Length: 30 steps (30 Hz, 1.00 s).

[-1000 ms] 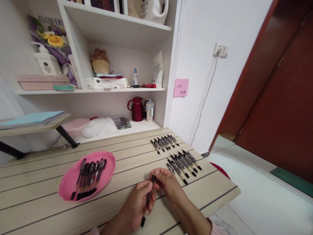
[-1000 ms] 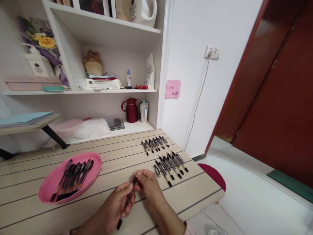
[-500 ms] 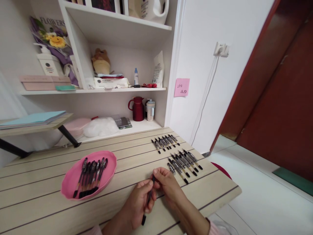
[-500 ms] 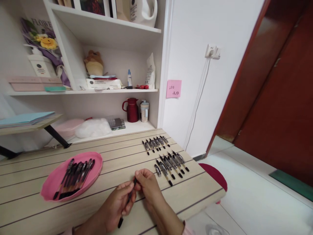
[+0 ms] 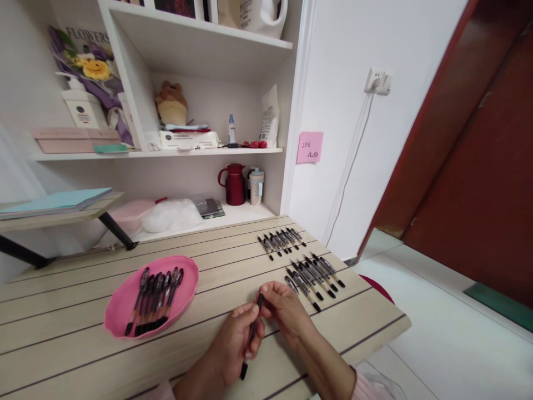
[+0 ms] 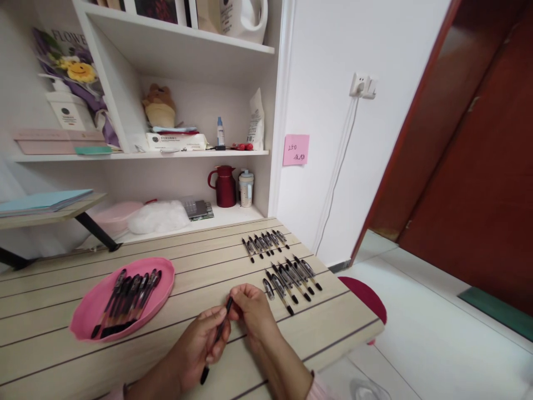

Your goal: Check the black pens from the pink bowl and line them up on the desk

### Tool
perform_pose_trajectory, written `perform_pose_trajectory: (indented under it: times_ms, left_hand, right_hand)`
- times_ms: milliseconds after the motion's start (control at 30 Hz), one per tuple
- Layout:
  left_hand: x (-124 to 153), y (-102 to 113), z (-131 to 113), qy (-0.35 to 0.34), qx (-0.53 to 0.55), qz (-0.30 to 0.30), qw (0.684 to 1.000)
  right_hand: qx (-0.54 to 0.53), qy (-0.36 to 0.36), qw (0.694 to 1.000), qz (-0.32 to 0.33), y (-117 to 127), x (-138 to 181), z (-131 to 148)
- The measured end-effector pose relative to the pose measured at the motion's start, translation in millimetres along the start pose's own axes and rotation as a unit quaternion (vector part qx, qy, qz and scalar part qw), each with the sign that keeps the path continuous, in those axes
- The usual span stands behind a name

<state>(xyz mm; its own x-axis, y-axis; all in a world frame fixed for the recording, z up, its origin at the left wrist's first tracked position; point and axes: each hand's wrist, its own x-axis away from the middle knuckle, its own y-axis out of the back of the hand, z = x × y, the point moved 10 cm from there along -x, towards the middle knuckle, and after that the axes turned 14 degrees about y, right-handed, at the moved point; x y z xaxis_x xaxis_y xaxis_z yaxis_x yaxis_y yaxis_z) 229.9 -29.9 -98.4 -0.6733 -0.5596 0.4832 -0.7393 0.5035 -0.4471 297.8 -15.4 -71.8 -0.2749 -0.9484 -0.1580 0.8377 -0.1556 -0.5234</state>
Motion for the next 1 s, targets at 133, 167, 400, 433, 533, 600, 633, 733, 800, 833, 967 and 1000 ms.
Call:
perform_pose_trajectory:
  times_ms: [133, 167, 400, 433, 533, 600, 633, 733, 800, 833, 967, 1000]
  left_hand:
    - [2.0, -3.4, 1.0, 0.011, -0.003, 0.012, 1.0]
    - [2.4, -2.8, 1.0, 0.013, -0.002, 0.009, 1.0]
    - [2.5, 1.1, 0.9, 0.022, -0.003, -0.005, 1.0]
    - [2.6, 1.0, 0.6, 0.021, -0.004, -0.006, 1.0]
    - [2.9, -0.4, 0.6, 0.022, -0.006, -0.006, 1.0]
    - [3.0, -1.5, 0.5, 0.023, -0.006, -0.003, 1.0]
    - [3.1, -1.7, 0.2, 0.023, -0.006, -0.001, 1.0]
    - [2.5, -1.2, -0.4, 0.019, -0.005, 0.001, 1.0]
    - [1.9, -0.5, 0.0, 0.02, -0.006, 0.001, 1.0]
    - [1.6, -0.2, 0.2, 0.021, -0.007, 0.001, 1.0]
    - [1.0, 0.1, 0.3, 0.02, -0.011, 0.003, 1.0]
    - [0.9, 0.1, 0.3, 0.019, -0.011, 0.004, 1.0]
  right_hand:
    - [-0.057, 0.035, 0.995, -0.067, 13.9, -7.9, 15.2]
    - [-0.056, 0.054, 0.992, -0.099, 22.6, -9.5, 22.9]
    - [0.206, 0.125, 0.955, -0.171, 95.9, -2.6, 71.7]
    - [0.235, 0.117, 0.95, -0.168, 105.3, 0.4, 71.9]
    - [0.343, 0.097, 0.924, -0.141, 122.0, 9.1, 71.0]
    - [0.472, 0.112, 0.869, -0.099, 117.8, 12.6, 76.5]
    - [0.543, 0.122, 0.827, -0.078, 112.0, 13.9, 79.7]
    - [0.693, 0.13, 0.708, -0.034, 93.4, 16.5, 82.7]
    - [0.737, 0.119, 0.665, -0.019, 85.7, 16.6, 79.4]
    - [0.751, 0.113, 0.651, -0.011, 82.9, 16.3, 76.9]
    - [0.781, 0.104, 0.616, 0.006, 79.1, 13.6, 68.3]
    - [0.785, 0.106, 0.61, 0.007, 79.0, 12.9, 67.2]
